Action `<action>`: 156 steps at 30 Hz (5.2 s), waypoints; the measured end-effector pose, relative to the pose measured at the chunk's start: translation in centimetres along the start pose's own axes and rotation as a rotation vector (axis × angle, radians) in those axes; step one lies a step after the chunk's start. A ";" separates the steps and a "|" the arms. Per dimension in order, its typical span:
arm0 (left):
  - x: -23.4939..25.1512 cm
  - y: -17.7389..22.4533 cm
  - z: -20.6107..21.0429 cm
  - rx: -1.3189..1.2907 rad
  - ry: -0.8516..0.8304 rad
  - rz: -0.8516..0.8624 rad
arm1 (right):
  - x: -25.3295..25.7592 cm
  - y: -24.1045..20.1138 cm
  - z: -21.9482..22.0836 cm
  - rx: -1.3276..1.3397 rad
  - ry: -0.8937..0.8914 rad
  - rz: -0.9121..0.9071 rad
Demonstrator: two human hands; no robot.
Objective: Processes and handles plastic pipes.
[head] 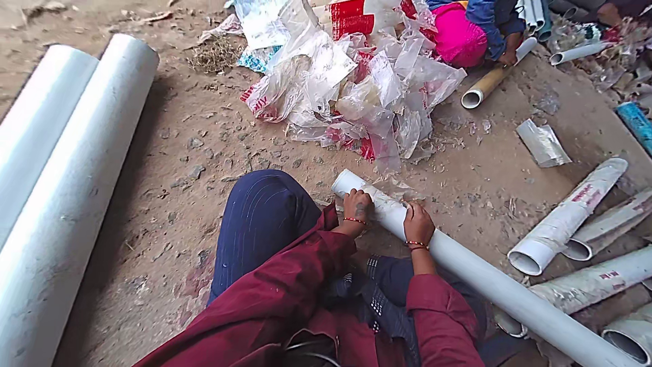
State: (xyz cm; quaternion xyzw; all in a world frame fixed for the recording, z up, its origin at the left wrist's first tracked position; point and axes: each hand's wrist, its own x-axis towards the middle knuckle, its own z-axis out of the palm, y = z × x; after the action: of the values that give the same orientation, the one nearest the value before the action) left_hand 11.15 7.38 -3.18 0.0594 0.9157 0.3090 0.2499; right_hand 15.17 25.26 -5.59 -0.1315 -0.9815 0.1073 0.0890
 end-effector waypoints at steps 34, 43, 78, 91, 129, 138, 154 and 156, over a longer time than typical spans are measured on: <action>0.2 0.6 1.0 0.087 0.071 0.106 | 0.3 -0.5 1.0 -0.027 0.012 -0.040; 0.6 1.5 1.7 0.517 -0.059 0.196 | 0.6 -0.6 0.6 -0.027 -0.039 0.002; 0.5 -0.1 0.4 0.050 0.027 0.163 | 0.7 0.0 0.9 0.050 -0.029 -0.032; 1.0 0.7 1.1 0.362 -0.103 0.407 | 0.7 -0.3 0.6 0.038 -0.071 -0.006; 1.5 0.1 2.2 0.056 0.092 0.412 | 0.7 -0.8 -0.5 0.051 -0.127 0.053; 0.5 0.5 2.6 0.146 0.094 0.352 | 0.9 -0.7 -0.4 0.048 -0.160 0.034; -0.3 2.2 3.3 0.163 0.121 0.181 | 0.6 -0.7 0.0 0.032 -0.085 0.027; -0.3 2.4 3.2 0.211 0.082 0.180 | 0.5 -0.8 0.1 0.025 -0.052 0.019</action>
State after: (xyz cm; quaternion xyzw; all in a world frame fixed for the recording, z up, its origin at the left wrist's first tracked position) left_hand 12.89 10.93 -3.75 0.1547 0.9435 0.2345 0.1757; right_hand 14.47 24.63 -5.44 -0.1367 -0.9808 0.1238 0.0641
